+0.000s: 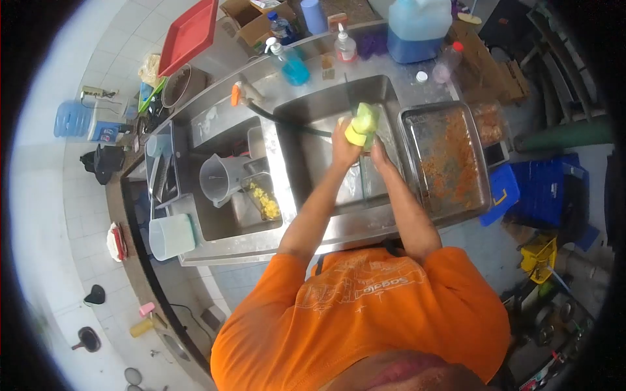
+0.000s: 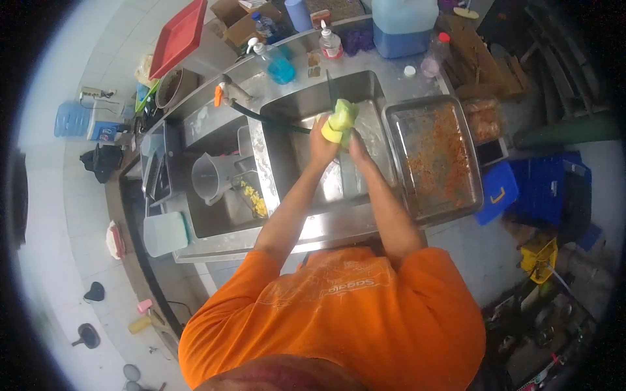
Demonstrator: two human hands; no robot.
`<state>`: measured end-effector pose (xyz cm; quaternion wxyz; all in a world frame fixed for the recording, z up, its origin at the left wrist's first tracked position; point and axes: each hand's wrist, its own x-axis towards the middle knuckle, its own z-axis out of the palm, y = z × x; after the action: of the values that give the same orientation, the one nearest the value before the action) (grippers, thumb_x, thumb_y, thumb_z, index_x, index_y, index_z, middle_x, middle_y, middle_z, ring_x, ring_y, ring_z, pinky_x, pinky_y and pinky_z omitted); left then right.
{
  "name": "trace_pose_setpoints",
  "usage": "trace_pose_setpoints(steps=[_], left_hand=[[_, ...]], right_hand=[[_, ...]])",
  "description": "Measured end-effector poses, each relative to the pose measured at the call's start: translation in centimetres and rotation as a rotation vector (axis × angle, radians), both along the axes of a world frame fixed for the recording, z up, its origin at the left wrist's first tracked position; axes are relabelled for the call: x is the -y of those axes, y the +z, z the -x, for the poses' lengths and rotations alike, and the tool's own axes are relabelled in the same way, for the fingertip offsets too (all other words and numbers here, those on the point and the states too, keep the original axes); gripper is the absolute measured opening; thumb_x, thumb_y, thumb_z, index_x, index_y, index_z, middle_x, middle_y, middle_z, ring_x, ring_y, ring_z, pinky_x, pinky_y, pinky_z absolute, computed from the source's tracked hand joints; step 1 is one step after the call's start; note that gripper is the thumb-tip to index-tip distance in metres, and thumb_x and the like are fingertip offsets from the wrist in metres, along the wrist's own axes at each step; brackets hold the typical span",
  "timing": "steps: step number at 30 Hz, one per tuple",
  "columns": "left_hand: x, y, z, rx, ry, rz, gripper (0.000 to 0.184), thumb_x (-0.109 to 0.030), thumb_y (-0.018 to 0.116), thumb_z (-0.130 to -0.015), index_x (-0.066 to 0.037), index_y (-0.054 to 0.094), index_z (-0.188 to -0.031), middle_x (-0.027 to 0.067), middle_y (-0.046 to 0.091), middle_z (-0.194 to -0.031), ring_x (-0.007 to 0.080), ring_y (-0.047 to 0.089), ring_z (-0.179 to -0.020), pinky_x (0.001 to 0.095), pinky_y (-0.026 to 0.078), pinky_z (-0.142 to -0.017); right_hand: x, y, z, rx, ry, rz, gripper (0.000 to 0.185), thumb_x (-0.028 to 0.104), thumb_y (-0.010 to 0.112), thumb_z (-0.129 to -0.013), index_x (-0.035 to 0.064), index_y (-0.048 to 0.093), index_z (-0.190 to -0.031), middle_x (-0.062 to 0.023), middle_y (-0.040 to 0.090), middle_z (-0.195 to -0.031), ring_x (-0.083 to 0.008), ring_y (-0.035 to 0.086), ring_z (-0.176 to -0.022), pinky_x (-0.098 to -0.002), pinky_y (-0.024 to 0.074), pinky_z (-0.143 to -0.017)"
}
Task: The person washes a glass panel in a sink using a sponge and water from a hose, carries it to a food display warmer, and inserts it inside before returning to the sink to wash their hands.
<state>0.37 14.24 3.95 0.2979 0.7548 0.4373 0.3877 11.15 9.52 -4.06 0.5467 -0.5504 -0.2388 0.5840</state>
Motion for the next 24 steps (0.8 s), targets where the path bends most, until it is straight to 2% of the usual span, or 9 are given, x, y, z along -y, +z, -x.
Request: trace_pose_setpoints(steps=[2,3,6,8,11,15,18,20,24], left_hand=[[0.9,-0.3,0.1,-0.306,0.100,-0.218,0.050,-0.025,0.071,-0.073,-0.009,0.061,-0.119,0.0205,0.058,-0.122,0.0391,0.053,-0.114,0.0457,0.039,-0.100],[0.5,-1.5,0.2,-0.149,0.002,-0.121,0.058,-0.029,0.071,-0.072,-0.010,0.059,-0.125,0.0205,0.041,-0.142,0.0392,0.034,-0.133,0.0483,0.026,-0.111],[-0.4,-1.6,1.3,0.106,-0.260,0.200,0.057,-0.020,0.071,-0.073,-0.008,0.058,-0.128,0.0240,0.028,-0.149,0.0399,0.027,-0.139,0.0451,0.029,-0.112],[-1.9,-4.4,2.7,-0.048,-0.208,-0.066,0.091,-0.026,0.074,-0.070,-0.012,0.030,-0.148,0.0206,0.031,-0.148,0.0343,0.034,-0.136,0.0426,0.033,-0.110],[-0.1,-1.9,3.9,0.565,-0.161,0.571,0.124,-0.042,0.077,-0.071,-0.019,-0.011,-0.155,0.0137,0.036,-0.145,0.0272,0.042,-0.130,0.0402,0.037,-0.108],[-1.0,-6.5,5.9,0.891,-0.217,0.611,0.110,-0.062,0.066,-0.081,-0.021,-0.004,-0.156,0.0090,0.035,-0.146,0.0237,0.042,-0.129,0.0390,0.035,-0.108],[-0.8,-7.7,6.3,0.846,0.009,0.840,0.093,-0.050,0.059,-0.090,-0.006,0.009,-0.154,0.0139,0.034,-0.149,0.0258,0.040,-0.132,0.0390,0.033,-0.110],[-1.5,-3.0,4.9,0.402,0.028,0.647,0.083,-0.034,0.065,-0.088,-0.005,0.021,-0.152,0.0145,0.036,-0.148,0.0259,0.040,-0.133,0.0389,0.034,-0.109],[-1.9,-3.7,6.4,0.052,-0.036,0.454,0.086,-0.019,0.072,-0.080,-0.004,0.026,-0.151,0.0164,0.054,-0.131,0.0269,0.050,-0.124,0.0379,0.039,-0.105]], right_hand=[[-0.2,-0.4,-0.4,-0.164,0.039,0.088,0.069,0.064,0.037,-0.094,0.0130,0.043,-0.140,-0.0090,0.055,-0.130,-0.0219,0.056,-0.115,-0.0457,0.0513,-0.086],[0.1,1.6,-0.1,-0.287,0.051,0.098,0.068,0.062,0.039,-0.093,0.0135,0.042,-0.141,-0.0089,0.055,-0.130,-0.0225,0.057,-0.114,-0.0465,0.0515,-0.086],[0.1,2.9,0.6,-0.564,0.088,0.104,0.062,0.049,0.053,-0.091,0.0147,0.041,-0.141,-0.0096,0.054,-0.131,-0.0259,0.060,-0.110,-0.0491,0.0526,-0.083],[-1.1,1.8,1.0,-0.559,0.136,0.096,0.060,0.042,0.059,-0.089,0.0144,0.042,-0.140,-0.0095,0.055,-0.129,-0.0265,0.059,-0.110,-0.0477,0.0537,-0.080],[-2.8,1.0,1.9,-0.435,0.039,0.163,0.053,0.030,0.063,-0.088,0.0081,0.047,-0.133,-0.0112,0.058,-0.121,-0.0246,0.062,-0.102,-0.0430,0.0570,-0.073],[-4.0,-3.9,3.7,-0.298,-0.162,0.175,0.040,0.014,0.064,-0.085,0.0017,0.054,-0.122,-0.0132,0.062,-0.111,-0.0237,0.066,-0.090,-0.0386,0.0601,-0.063],[-4.8,-7.0,4.9,-0.017,-0.245,0.036,0.040,0.005,0.063,-0.084,0.0034,0.055,-0.124,-0.0106,0.063,-0.112,-0.0224,0.064,-0.101,-0.0356,0.0569,-0.077],[-5.4,-6.0,6.6,0.295,-0.314,-0.285,0.044,0.004,0.062,-0.085,0.0051,0.053,-0.127,-0.0087,0.062,-0.115,-0.0209,0.061,-0.107,-0.0339,0.0524,-0.087],[-1.9,-6.0,8.2,-0.638,-0.271,0.030,0.053,0.022,0.068,-0.086,0.0044,0.050,-0.133,-0.0083,0.059,-0.121,-0.0170,0.056,-0.113,-0.0311,0.0461,-0.093]])
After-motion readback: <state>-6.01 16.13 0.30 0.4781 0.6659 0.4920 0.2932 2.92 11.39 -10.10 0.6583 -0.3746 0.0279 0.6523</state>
